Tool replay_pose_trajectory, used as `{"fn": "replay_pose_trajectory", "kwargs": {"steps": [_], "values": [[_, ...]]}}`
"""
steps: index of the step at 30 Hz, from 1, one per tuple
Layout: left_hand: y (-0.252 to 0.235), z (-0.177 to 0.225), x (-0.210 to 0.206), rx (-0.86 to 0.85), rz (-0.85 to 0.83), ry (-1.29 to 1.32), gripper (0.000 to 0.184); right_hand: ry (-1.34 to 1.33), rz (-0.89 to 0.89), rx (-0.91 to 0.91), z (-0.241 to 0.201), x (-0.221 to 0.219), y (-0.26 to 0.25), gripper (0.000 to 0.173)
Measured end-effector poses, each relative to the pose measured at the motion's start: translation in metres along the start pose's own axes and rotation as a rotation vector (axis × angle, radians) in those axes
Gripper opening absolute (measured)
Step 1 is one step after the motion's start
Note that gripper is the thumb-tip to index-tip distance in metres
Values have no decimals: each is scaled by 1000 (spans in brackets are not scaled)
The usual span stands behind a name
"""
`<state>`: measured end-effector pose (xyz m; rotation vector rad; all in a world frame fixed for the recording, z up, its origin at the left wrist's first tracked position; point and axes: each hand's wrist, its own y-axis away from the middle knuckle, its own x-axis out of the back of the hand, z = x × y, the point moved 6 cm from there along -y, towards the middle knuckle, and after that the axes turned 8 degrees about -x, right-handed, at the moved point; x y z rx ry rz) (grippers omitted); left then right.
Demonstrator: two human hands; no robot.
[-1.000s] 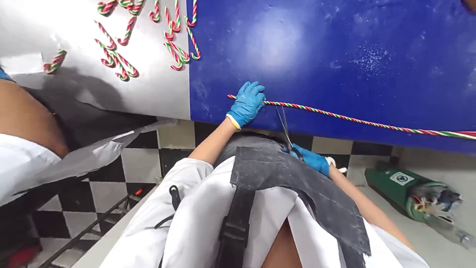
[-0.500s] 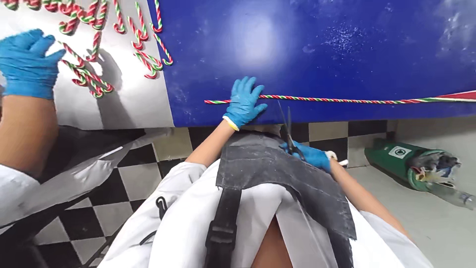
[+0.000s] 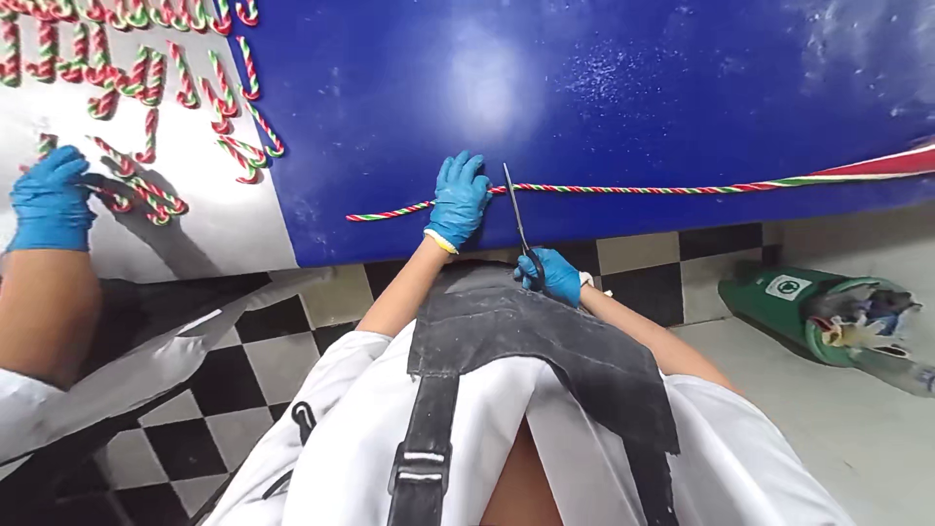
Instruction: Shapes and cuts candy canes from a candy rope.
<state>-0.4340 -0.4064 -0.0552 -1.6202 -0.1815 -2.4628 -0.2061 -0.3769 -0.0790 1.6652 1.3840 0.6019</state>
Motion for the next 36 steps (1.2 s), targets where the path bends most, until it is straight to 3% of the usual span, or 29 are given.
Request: {"fn": "replay_pose_trajectory", "kwargs": {"steps": [3, 6, 8, 11, 14, 17, 19, 21, 23, 25, 30, 33, 36], "values": [[-7, 5, -2, 83, -50, 3, 48, 351, -54, 62, 23, 37, 33, 26], [-44, 59, -16, -3, -77, 88, 65, 420, -169, -137, 64, 86, 92, 46], [-74, 95, -39, -88, -113, 121, 51, 403, -157, -225, 88, 121, 114, 49], [-92, 115, -57, -130, -79, 110, 27, 314, -164, -177, 98, 148, 109, 47], [-91, 118, -47, -130, -74, 118, 24, 56, -221, -76, 73, 139, 77, 60], [-89, 118, -41, -85, -43, 75, 25, -82, -169, -34, 47, 131, 49, 36], [-89, 113, -42, -31, -36, 36, 26, -65, -133, 2, 46, 140, 46, 33], [-90, 111, -46, 22, -59, -3, 37, 121, -111, 48, 59, 160, 60, 29], [-101, 123, -53, 29, -84, -5, 62, 315, -138, 25, 84, 185, 89, 24], [-123, 156, -67, -36, -91, 44, 70, 362, -227, -114, 113, 211, 129, 36], [-175, 219, -103, -197, 24, 85, 28, 265, -198, -180, 162, 274, 164, 59], [-181, 224, -93, -228, -24, 128, 25, 141, -190, -103, 141, 277, 138, 68], [-174, 224, -85, -226, -52, 143, 24, 43, -15, -80, 107, 263, 108, 35]]}}
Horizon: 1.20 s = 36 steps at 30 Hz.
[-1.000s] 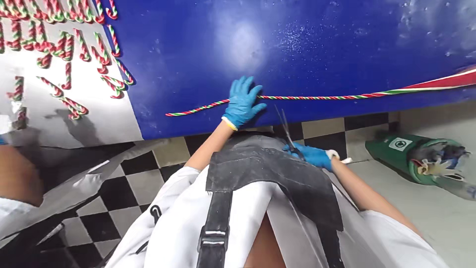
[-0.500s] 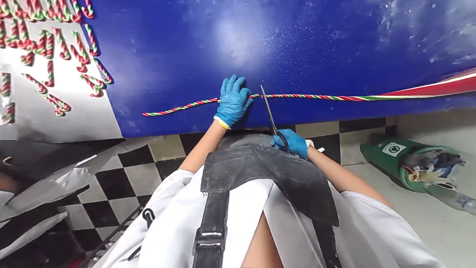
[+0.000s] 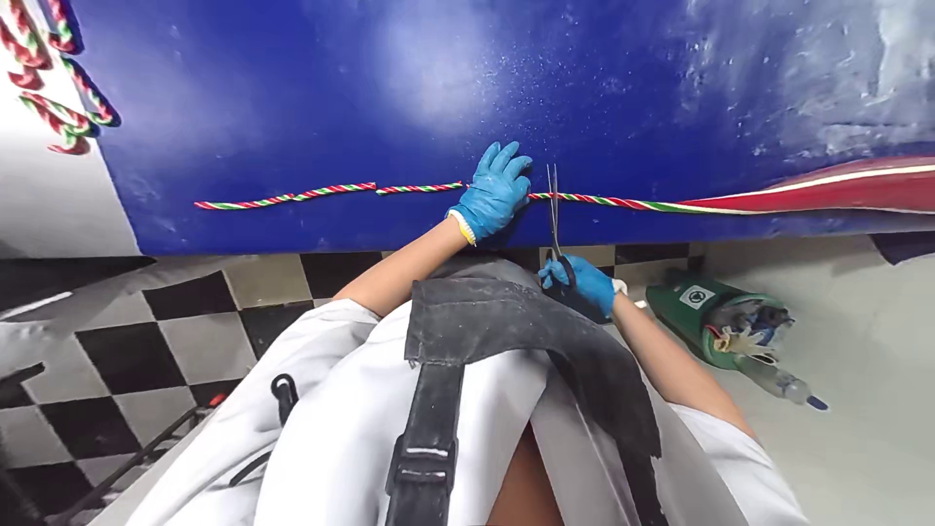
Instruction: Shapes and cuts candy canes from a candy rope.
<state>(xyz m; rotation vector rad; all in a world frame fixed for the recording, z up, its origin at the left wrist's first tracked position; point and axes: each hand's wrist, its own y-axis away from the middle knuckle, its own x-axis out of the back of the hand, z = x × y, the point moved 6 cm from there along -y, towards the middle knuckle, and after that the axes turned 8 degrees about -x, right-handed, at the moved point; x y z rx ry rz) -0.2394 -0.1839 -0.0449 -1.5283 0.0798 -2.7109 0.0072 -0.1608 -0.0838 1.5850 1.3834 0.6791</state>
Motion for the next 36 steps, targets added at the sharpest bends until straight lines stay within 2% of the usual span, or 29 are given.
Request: {"fn": "replay_pose_trajectory", "kwargs": {"steps": [3, 5, 7, 9, 11, 13, 15, 18, 20, 23, 25, 27, 29, 30, 33, 34, 36], "values": [[12, -13, -2, 34, 17, 14, 32, -12, 143, -34, -9, -1, -2, 29], [35, -28, 13, 93, 3, 20, 52, 107, 226, -89, -13, 7, 12, 33], [73, -54, 42, 200, 18, -16, 67, 387, 374, -195, -32, 25, 30, 44], [124, -88, 74, 329, 38, -60, 72, 695, 543, -314, -72, 41, 44, 56], [176, -123, 100, 451, 39, -97, 77, 939, 689, -369, -119, 49, 45, 56], [219, -150, 117, 543, -5, -119, 75, 1084, 864, -274, -163, 47, 34, 45], [246, -168, 122, 577, -37, -139, 60, 1139, 970, 24, -191, 38, 13, 50], [252, -183, 117, 550, 27, -140, 37, 1127, 903, 479, -190, 17, -39, 70], [234, -181, 110, 515, 76, -133, 32, 1179, 890, 599, -176, 3, -75, 79], [198, -168, 104, 430, 82, -81, 38, 1225, 932, 638, -186, -21, -100, 85], [200, -165, 113, 451, 95, -59, 52, 1237, 888, 620, -200, -49, -112, 88], [232, -178, 140, 568, 113, -74, 68, 1249, 849, 652, -220, -81, -125, 91], [287, -199, 166, 695, 47, -93, 79, 1248, 819, 696, -237, -114, -138, 91], [317, -211, 174, 737, -1, -100, 76, 1244, 813, 719, -245, -129, -143, 91], [376, -247, 178, 785, -54, -112, 40, 1233, 817, 741, -267, -161, -157, 91], [379, -258, 177, 775, -13, -112, 32, 1232, 818, 735, -273, -167, -160, 91], [359, -272, 173, 735, 109, -135, 28, 1244, 818, 711, -285, -173, -166, 94]]}}
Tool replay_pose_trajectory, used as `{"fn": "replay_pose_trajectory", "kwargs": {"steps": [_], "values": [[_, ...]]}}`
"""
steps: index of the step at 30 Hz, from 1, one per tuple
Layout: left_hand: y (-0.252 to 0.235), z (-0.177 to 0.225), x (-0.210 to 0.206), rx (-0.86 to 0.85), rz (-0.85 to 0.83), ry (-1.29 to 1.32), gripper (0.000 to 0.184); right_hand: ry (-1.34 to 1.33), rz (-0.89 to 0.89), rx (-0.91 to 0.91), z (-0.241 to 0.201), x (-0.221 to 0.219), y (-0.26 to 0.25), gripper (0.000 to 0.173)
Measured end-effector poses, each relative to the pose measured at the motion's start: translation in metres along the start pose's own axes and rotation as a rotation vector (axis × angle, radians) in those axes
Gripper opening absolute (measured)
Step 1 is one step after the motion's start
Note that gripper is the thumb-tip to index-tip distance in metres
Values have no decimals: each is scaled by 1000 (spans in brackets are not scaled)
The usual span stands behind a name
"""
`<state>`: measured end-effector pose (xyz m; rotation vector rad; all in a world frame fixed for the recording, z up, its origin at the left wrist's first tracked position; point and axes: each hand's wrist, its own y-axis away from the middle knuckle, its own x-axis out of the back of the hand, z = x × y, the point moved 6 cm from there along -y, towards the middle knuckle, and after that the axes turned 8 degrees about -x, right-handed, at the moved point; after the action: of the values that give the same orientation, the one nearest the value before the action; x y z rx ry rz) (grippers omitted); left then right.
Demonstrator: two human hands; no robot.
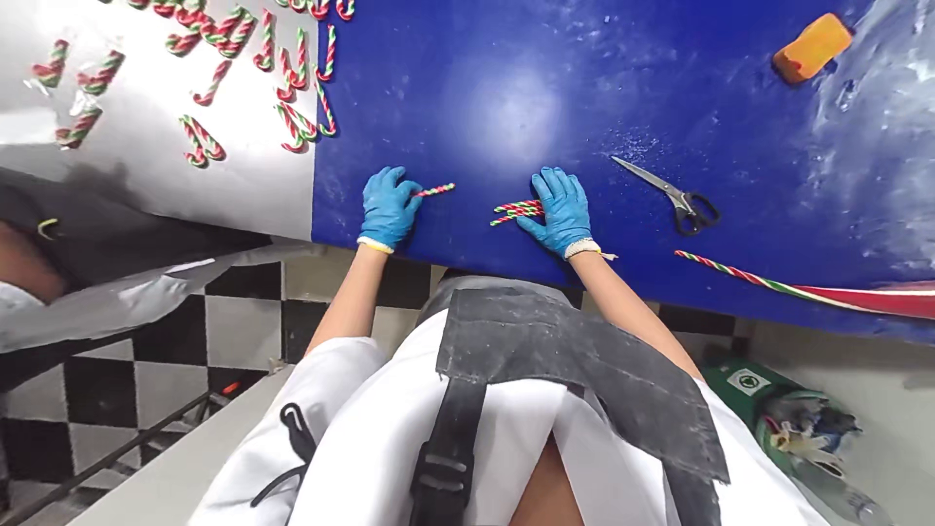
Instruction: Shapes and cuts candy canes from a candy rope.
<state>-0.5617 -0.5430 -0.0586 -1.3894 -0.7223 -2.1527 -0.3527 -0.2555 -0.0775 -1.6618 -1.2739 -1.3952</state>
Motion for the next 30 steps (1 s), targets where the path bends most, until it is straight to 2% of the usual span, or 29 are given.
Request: {"fn": "replay_pose_trajectory", "kwargs": {"steps": [2, 5, 8, 10, 15, 18, 20, 23, 26, 27, 28, 29, 30], "values": [[-38, 28, -8, -54, 61, 21, 29, -5, 2, -10, -4, 0, -10, 95], [-83, 99, -26, -176, 9, 44, 30, -40, 41, -37, -4, 3, -17, 91], [-87, 167, -41, -278, -66, 69, 31, -125, 157, -115, 8, 5, 0, 81], [-75, 197, -53, -297, -38, 75, 38, -166, 233, -213, 19, 5, 25, 79], [-55, 237, -90, -170, 8, -23, 90, -212, 436, -413, 51, 1, 117, 76], [-78, 236, -96, -102, 92, -92, 93, -187, 512, -519, 73, -3, 174, 76], [-104, 232, -88, -44, 142, -125, 93, -126, 550, -582, 90, -12, 217, 77], [-158, 220, -70, 13, 203, -179, 97, -57, 515, -714, 119, -24, 283, 79], [-209, 214, -30, 36, 345, -155, 84, -78, 402, -995, 151, -44, 371, 82], [-210, 230, 0, 110, 301, -132, 77, -90, 332, -1121, 162, -53, 407, 83], [-208, 256, 40, 314, -155, -136, 75, -123, 258, -1251, 173, -62, 447, 83], [-205, 273, 62, 393, -198, -134, 72, -178, 192, -1382, 180, -70, 487, 82], [-206, 281, 68, 361, -59, -195, 73, -249, 167, -1507, 186, -77, 527, 80]]}}
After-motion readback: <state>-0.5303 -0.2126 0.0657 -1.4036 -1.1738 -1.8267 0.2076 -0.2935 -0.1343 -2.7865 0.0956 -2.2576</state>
